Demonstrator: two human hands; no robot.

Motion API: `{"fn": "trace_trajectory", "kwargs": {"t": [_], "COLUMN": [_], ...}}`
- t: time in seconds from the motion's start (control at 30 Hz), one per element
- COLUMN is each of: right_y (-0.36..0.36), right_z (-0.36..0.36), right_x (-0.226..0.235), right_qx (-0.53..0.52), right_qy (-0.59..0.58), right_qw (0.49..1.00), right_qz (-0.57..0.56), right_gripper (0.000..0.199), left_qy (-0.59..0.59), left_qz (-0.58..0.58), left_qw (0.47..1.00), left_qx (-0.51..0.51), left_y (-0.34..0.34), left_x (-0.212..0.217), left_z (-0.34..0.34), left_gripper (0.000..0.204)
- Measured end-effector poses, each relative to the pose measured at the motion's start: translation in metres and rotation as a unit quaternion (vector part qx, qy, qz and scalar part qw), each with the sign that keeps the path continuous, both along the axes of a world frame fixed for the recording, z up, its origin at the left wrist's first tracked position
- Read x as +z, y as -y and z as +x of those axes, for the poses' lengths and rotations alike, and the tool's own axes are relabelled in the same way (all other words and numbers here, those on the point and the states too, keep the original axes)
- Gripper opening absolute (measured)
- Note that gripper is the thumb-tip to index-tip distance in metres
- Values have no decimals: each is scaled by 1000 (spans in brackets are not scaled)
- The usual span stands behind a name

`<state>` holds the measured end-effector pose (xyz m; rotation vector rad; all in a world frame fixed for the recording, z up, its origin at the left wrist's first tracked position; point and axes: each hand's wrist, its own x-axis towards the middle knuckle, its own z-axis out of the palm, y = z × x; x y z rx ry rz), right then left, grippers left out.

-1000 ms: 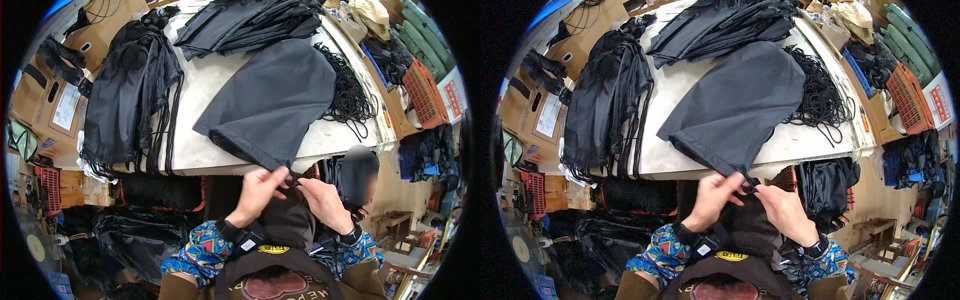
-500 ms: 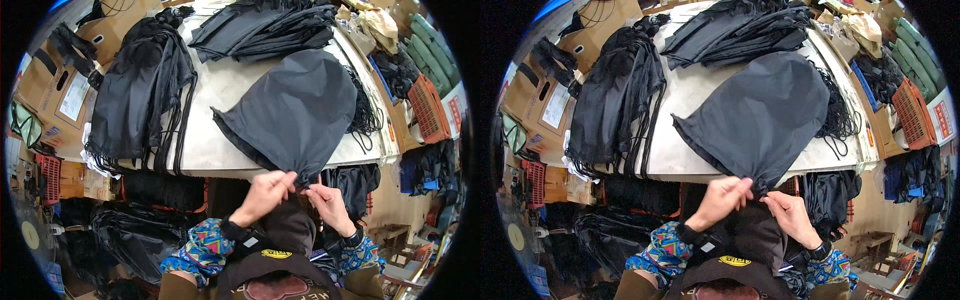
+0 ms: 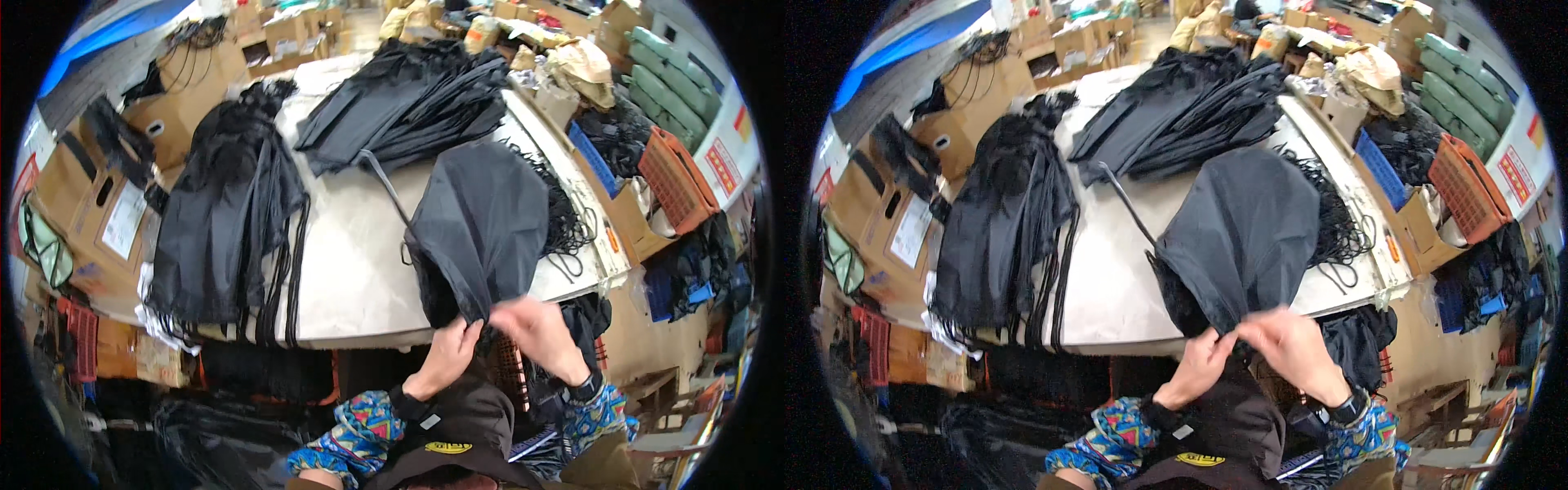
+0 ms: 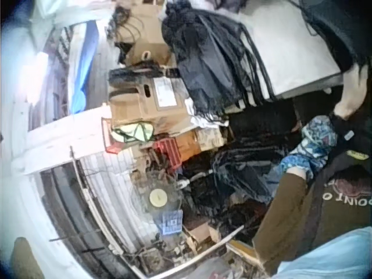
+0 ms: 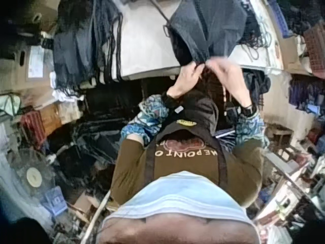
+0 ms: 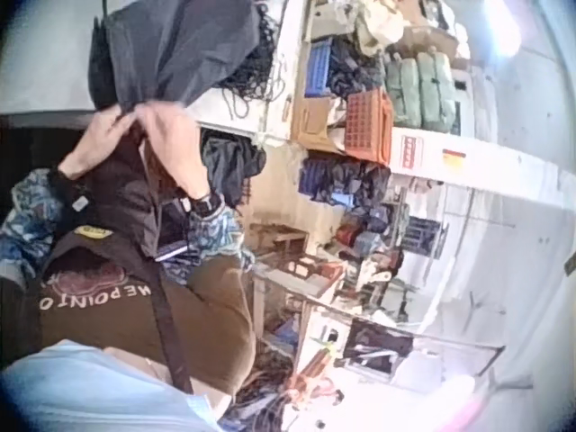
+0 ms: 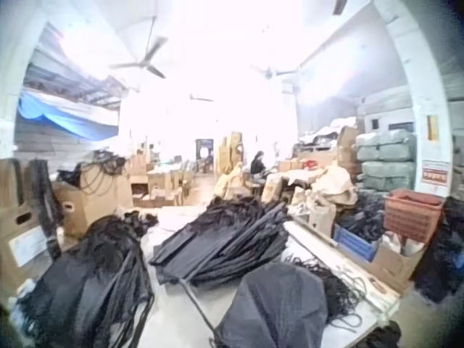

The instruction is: The person threads black drawstrings through the hems of black fabric bags using a metal tool. They repeatedly pick up a bag, insert the tool into the hem, pull the string through, and place the finished bag aside. The process is repeated for multiple bags in a warehouse setting.

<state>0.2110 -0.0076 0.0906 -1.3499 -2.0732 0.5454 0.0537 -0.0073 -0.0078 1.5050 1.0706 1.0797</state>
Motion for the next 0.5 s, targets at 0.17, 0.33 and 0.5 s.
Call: {"fn": "trace_trajectory", "kwargs": {"t": [0.17, 0.33, 0.5], "right_y": [-35, -18, 9], "right_z": [-38, -22, 45], "right_x": [84, 90, 177], "right_qx": [45, 89, -201], "right_qy": [-130, -246, -299], "right_qw": [985, 963, 812], "right_qz": [105, -70, 460], "right_gripper": [12, 14, 10], "left_qy": [-98, -31, 240], "left_qz": [159, 67, -288], "left_qw": [979, 997, 917], "left_qx": [-80, -6, 136], "left_y": [2, -13, -26], "left_x": [-25, 4, -47], "left_z": [22, 11, -10], "left_gripper": [26, 38, 35]}}
